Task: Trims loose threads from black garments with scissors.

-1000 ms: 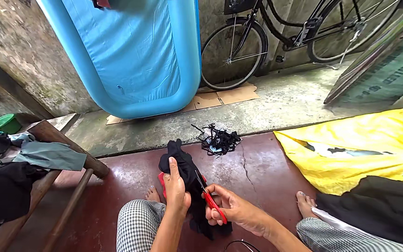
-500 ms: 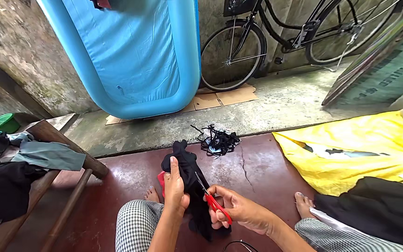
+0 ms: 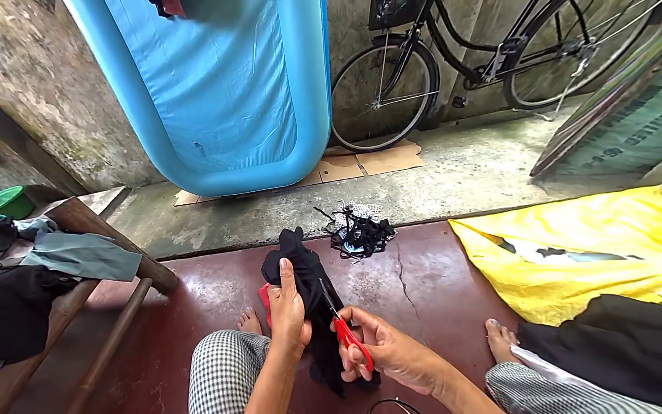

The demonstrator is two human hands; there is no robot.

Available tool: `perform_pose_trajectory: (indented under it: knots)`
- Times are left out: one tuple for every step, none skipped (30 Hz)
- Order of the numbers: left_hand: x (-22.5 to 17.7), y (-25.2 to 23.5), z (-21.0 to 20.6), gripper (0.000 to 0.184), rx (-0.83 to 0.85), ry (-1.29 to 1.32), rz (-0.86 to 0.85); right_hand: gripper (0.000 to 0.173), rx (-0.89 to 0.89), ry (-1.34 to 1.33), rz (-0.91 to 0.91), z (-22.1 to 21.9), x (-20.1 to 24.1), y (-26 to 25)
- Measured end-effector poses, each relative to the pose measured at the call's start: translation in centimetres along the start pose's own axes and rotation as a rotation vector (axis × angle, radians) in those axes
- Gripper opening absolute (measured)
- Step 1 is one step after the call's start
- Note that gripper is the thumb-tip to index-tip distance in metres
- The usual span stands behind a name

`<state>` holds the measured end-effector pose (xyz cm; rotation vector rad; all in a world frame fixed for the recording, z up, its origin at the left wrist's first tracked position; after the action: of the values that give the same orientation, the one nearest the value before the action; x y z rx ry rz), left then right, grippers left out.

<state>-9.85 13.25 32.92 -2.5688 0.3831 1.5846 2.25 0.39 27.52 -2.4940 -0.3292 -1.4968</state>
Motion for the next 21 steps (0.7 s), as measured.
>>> perform_pose_trajectory:
  knots:
    - [0.04,0.07,-0.09,0.042,0.006,0.002,-0.007,0.041,-0.007,-0.006,0.004,-0.04,-0.02,-0.03]
    - [0.08,0.12,-0.16,0.042,0.009,0.003,-0.011,0.041,-0.013,-0.014,0.007,-0.11,-0.01,-0.06]
    - [0.12,0.17,-0.2,0.042,0.014,0.006,-0.015,0.04,-0.023,-0.022,0.009,-0.19,0.0,-0.07]
    - [0.13,0.18,-0.23,0.042,0.016,0.008,-0.02,0.039,-0.035,-0.027,0.011,-0.31,0.05,-0.07]
    - [0.12,0.17,-0.24,0.042,0.018,0.008,-0.025,0.038,-0.042,-0.03,0.014,-0.44,0.08,-0.09]
    - [0.11,0.15,-0.25,0.042,0.018,0.005,-0.03,0.038,-0.044,-0.033,0.016,-0.53,0.06,-0.11]
    - [0.08,0.15,-0.25,0.041,0.019,0.001,-0.038,0.038,-0.041,-0.037,0.022,-0.6,0.05,-0.13]
    - [0.05,0.17,-0.25,0.041,0.021,-0.004,-0.051,0.038,-0.036,-0.044,0.026,-0.62,0.03,-0.14]
    - [0.01,0.19,-0.26,0.04,0.027,-0.011,-0.069,0.039,-0.029,-0.051,0.032,-0.63,0.03,-0.13]
    - [-0.04,0.2,-0.26,0.04,0.034,-0.017,-0.09,0.039,-0.019,-0.053,0.035,-0.66,0.07,-0.11]
    - [-0.09,0.2,-0.24,0.04,0.04,-0.025,-0.11,0.039,-0.013,-0.059,0.038,-0.68,0.12,-0.08]
    - [-0.15,0.2,-0.21,0.039,0.043,-0.032,-0.127,0.039,-0.009,-0.061,0.039,-0.71,0.15,-0.07]
    - [-0.19,0.18,-0.18,0.038,0.046,-0.037,-0.142,0.039,-0.008,-0.059,0.038,-0.72,0.19,-0.07]
    - [-0.22,0.16,-0.15,0.038,0.05,-0.043,-0.153,0.039,-0.011,-0.056,0.033,-0.73,0.23,-0.05]
    - [-0.23,0.15,-0.12,0.038,0.053,-0.049,-0.162,0.038,-0.02,-0.051,0.027,-0.78,0.3,-0.04]
    - [-0.21,0.14,-0.09,0.038,0.057,-0.054,-0.169,0.038,-0.037,-0.046,0.02,-0.85,0.35,-0.04]
    - [-0.19,0.15,-0.07,0.037,0.061,-0.059,-0.177,0.038,-0.058,-0.041,0.012,-0.9,0.41,-0.02]
    - [-0.19,0.17,-0.06,0.037,0.064,-0.067,-0.187,0.039,-0.075,-0.033,0.003,-0.91,0.44,0.0]
    - [-0.17,0.17,-0.06,0.036,0.068,-0.075,-0.197,0.039,-0.084,-0.028,-0.004,-0.88,0.47,0.03]
    - [-0.14,0.16,-0.05,0.036,0.075,-0.082,-0.206,0.04,-0.084,-0.024,-0.007,-0.86,0.56,0.06]
    - [-0.08,0.17,-0.04,0.035,0.081,-0.088,-0.211,0.04,-0.077,-0.02,-0.003,-0.79,0.67,0.07]
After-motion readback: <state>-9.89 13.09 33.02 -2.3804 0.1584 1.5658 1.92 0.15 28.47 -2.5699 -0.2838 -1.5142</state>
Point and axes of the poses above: each hand's wrist, its own y-axis away from the middle knuckle, its own z-axis out of the back of the hand, x = y × z, the point moved 3 cm from there along -y, towards the middle knuckle, and after that the axes turned 3 degrees about x, right-handed, at the moved point
